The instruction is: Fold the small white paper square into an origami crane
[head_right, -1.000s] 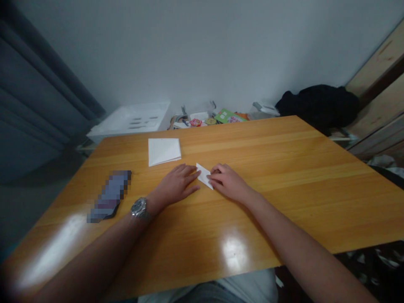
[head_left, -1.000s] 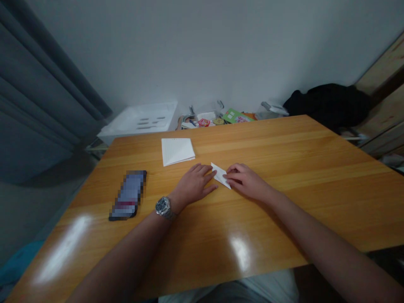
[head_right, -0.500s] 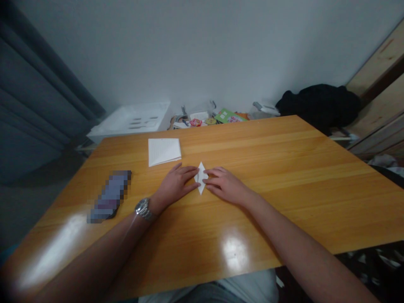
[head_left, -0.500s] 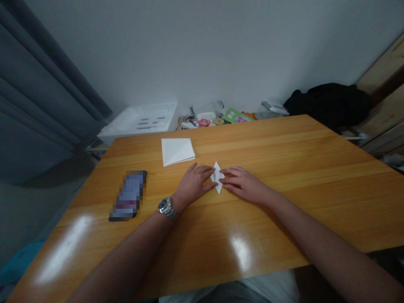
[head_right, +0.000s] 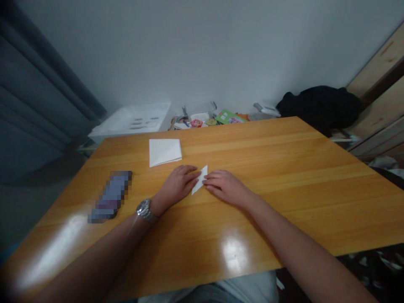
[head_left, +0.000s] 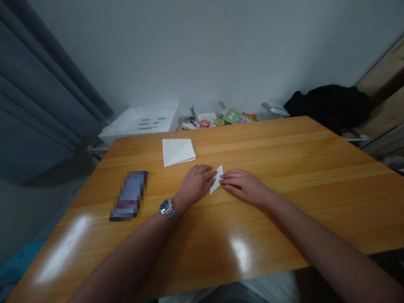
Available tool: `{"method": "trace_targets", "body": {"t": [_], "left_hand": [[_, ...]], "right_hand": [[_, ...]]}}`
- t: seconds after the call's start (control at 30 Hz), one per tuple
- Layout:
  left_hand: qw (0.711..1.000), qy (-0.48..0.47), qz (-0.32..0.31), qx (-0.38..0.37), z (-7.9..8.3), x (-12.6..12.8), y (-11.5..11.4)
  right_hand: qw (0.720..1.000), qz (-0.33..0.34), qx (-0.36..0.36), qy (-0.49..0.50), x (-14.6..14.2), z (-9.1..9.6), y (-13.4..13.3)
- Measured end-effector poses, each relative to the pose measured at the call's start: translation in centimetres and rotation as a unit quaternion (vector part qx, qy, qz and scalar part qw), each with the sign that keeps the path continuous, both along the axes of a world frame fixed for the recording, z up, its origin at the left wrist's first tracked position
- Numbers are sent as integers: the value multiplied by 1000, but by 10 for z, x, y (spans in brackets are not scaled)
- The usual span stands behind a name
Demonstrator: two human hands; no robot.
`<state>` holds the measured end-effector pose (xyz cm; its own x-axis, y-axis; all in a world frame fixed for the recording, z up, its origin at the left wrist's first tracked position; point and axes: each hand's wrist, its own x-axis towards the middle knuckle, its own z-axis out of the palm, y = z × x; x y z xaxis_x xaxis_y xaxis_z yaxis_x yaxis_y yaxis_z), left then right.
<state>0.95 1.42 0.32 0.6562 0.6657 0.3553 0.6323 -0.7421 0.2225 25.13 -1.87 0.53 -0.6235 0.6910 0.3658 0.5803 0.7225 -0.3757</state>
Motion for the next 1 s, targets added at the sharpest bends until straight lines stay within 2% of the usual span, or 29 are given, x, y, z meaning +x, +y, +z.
{"method": "trace_targets", "body": {"t": [0.17,0.5,0.7,0.87,1.0], "left_hand": [[1000,-16,4,-11,-2,-3,1],[998,-13,-27,-53,1,-7,3],[999,-2,-34,-25,3,-6,4],[999,-4,-31,-3,5,-5,4],[998,17,-54,8,10,-4,0]], "right_hand": [[1000,7,-2,18,-1,1,-1],[999,-16,0,36,0,-4,1],[999,-26,-16,34,2,-10,1],[1000,-28,-9,0,2,-5,1],[999,-39,-6,2,4,-3,2]]}}
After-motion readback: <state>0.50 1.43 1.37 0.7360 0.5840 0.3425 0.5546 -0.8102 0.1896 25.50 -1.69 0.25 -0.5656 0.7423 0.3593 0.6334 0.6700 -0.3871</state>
